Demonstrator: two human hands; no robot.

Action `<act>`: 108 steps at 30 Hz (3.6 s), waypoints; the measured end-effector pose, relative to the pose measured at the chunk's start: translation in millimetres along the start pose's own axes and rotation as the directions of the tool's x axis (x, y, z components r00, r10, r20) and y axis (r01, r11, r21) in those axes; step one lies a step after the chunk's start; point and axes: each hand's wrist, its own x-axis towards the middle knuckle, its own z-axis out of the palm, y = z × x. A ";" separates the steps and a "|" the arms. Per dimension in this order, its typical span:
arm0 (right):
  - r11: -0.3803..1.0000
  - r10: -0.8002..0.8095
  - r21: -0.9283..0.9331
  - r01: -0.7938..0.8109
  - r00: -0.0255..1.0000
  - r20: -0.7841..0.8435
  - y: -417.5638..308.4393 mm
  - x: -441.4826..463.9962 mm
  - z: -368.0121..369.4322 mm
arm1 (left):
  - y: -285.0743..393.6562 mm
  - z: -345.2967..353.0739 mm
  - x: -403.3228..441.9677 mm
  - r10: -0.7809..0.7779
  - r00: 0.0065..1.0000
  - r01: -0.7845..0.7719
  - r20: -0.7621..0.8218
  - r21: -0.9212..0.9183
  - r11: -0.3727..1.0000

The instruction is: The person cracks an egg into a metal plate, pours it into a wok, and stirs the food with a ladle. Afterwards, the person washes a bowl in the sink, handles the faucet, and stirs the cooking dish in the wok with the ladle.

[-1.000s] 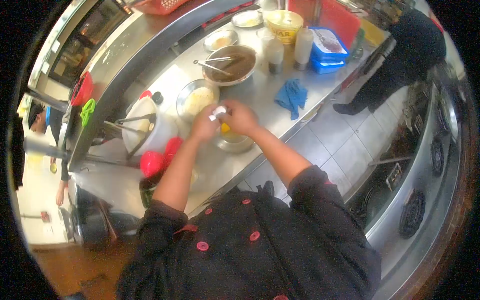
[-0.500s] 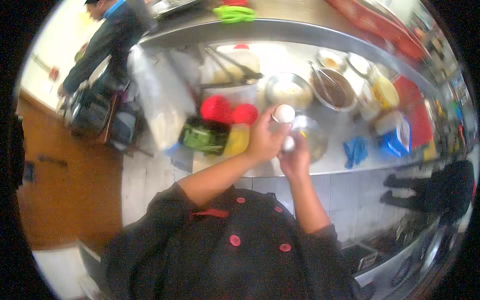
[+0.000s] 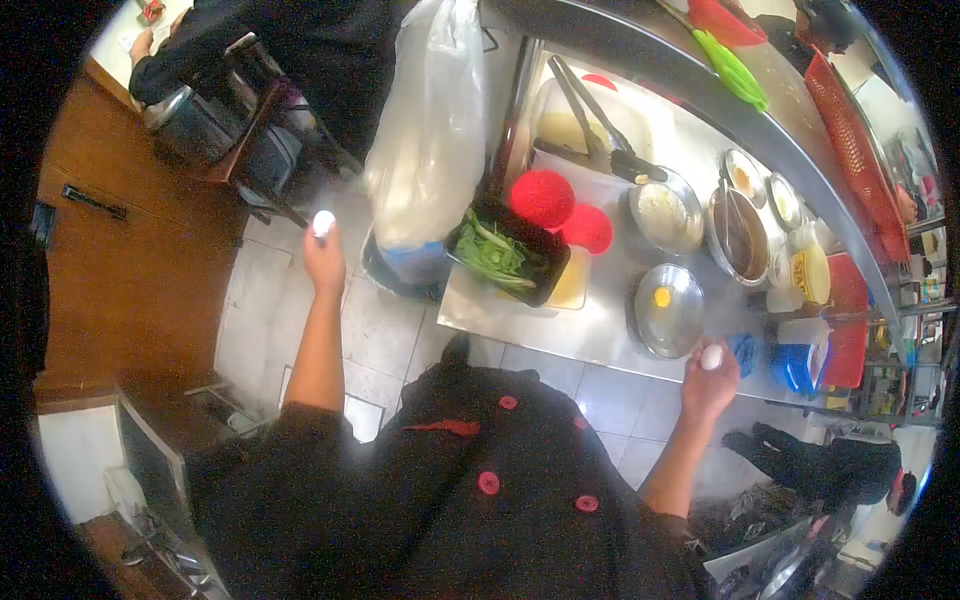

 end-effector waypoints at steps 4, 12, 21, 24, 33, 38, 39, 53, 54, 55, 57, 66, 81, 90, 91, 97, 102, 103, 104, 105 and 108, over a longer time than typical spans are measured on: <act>0.978 -0.071 -0.201 0.063 0.997 -0.034 -14.7 -5.1 24.1 | -119.8 15.8 18.3 -0.242 0.961 0.100 0.135 0.646 0.757; 0.283 -0.342 -0.959 0.020 0.936 -0.082 11.4 -4.8 -79.7 | -199.8 -8.9 -28.6 -0.450 0.340 -0.220 0.826 0.535 0.815; 0.103 -0.622 -0.972 0.212 0.776 0.103 81.4 -1.2 -127.6 | 63.3 44.3 -140.0 -0.536 -0.104 -0.529 0.838 0.410 0.743; 0.009 -0.621 -0.979 0.203 0.769 0.154 88.2 -5.9 -132.3 | 133.2 61.1 -163.3 -0.499 -0.131 -0.583 0.857 0.340 0.738; -0.031 -0.651 -0.985 0.170 0.745 0.149 84.0 -10.4 -140.6 | 199.4 128.3 -216.9 -0.166 -0.322 -0.574 0.932 -0.052 0.817; 0.185 -0.567 -0.962 0.203 0.821 0.064 81.5 1.2 -140.3 | 222.7 187.0 -254.2 -0.042 -0.339 -0.578 0.940 -0.172 0.798; 0.241 -0.571 -0.947 0.213 0.820 0.040 75.6 10.4 -135.4 | 226.3 203.2 -262.4 -0.005 -0.326 -0.579 0.945 -0.195 0.792; 0.965 0.242 -0.176 -0.194 0.915 0.322 29.4 96.6 -79.6 | 251.2 355.5 -331.0 0.211 -0.215 -0.563 0.954 -0.297 0.771; 0.964 0.251 -0.174 -0.203 0.912 0.325 30.8 99.6 -79.5 | 261.9 350.8 -333.1 0.145 -0.189 -0.589 0.971 -0.230 0.774; 0.960 0.262 -0.185 -0.212 0.913 0.313 30.1 101.5 -78.0 | 252.6 360.1 -330.9 0.198 -0.201 -0.535 0.959 -0.277 0.798; 0.950 0.287 -0.208 -0.233 0.914 0.287 29.0 104.7 -76.3 | 220.1 386.1 -325.1 0.303 -0.218 -0.416 0.928 -0.369 0.831; 0.280 -0.216 -0.848 0.450 0.890 0.401 24.3 100.7 -52.2 | 237.0 400.3 -336.0 0.155 0.039 -0.644 0.987 -0.094 0.760; 0.071 -0.369 -0.860 0.505 0.815 0.448 18.7 111.5 -47.6 | 284.5 376.1 -345.2 0.426 -0.106 -0.890 0.898 -0.277 0.363; 0.736 -0.412 -0.482 0.475 0.880 0.238 -21.6 97.4 -3.6 | 315.0 335.6 -325.1 0.412 0.269 -0.316 0.870 -0.324 0.892; 0.818 -0.365 -0.393 0.420 0.907 0.209 -35.2 85.3 0.8 | 316.5 325.4 -320.3 0.340 0.330 -0.068 0.881 -0.337 0.939; 0.947 -0.270 -0.198 0.253 0.961 -0.062 -27.9 64.8 -55.5 | 329.7 208.1 -273.5 0.420 0.449 0.492 0.789 -0.611 0.620; 0.954 -0.162 -0.294 0.048 0.912 -0.376 19.4 51.3 -208.5 | 328.1 77.5 -172.1 0.764 0.560 0.258 0.321 -0.944 0.207; 0.980 -0.195 -0.139 0.146 0.857 -0.478 33.9 30.7 -212.7 | 318.0 54.3 -147.0 0.752 0.614 0.145 0.240 -0.971 0.192; 0.995 -0.102 -0.069 0.077 0.848 -0.521 42.0 14.9 -228.9 | 306.5 31.7 -119.3 0.735 0.661 -0.015 0.151 -0.977 0.214; 1.000 -0.009 0.003 0.013 0.826 -0.564 50.0 0.6 -242.7 | 290.6 10.1 -89.4 0.672 0.735 -0.099 0.089 -0.967 0.236; 0.997 0.077 0.046 -0.062 0.813 -0.578 86.3 -41.9 -255.0 | 221.1 -29.5 -15.5 0.492 0.870 -0.217 0.015 -0.885 0.411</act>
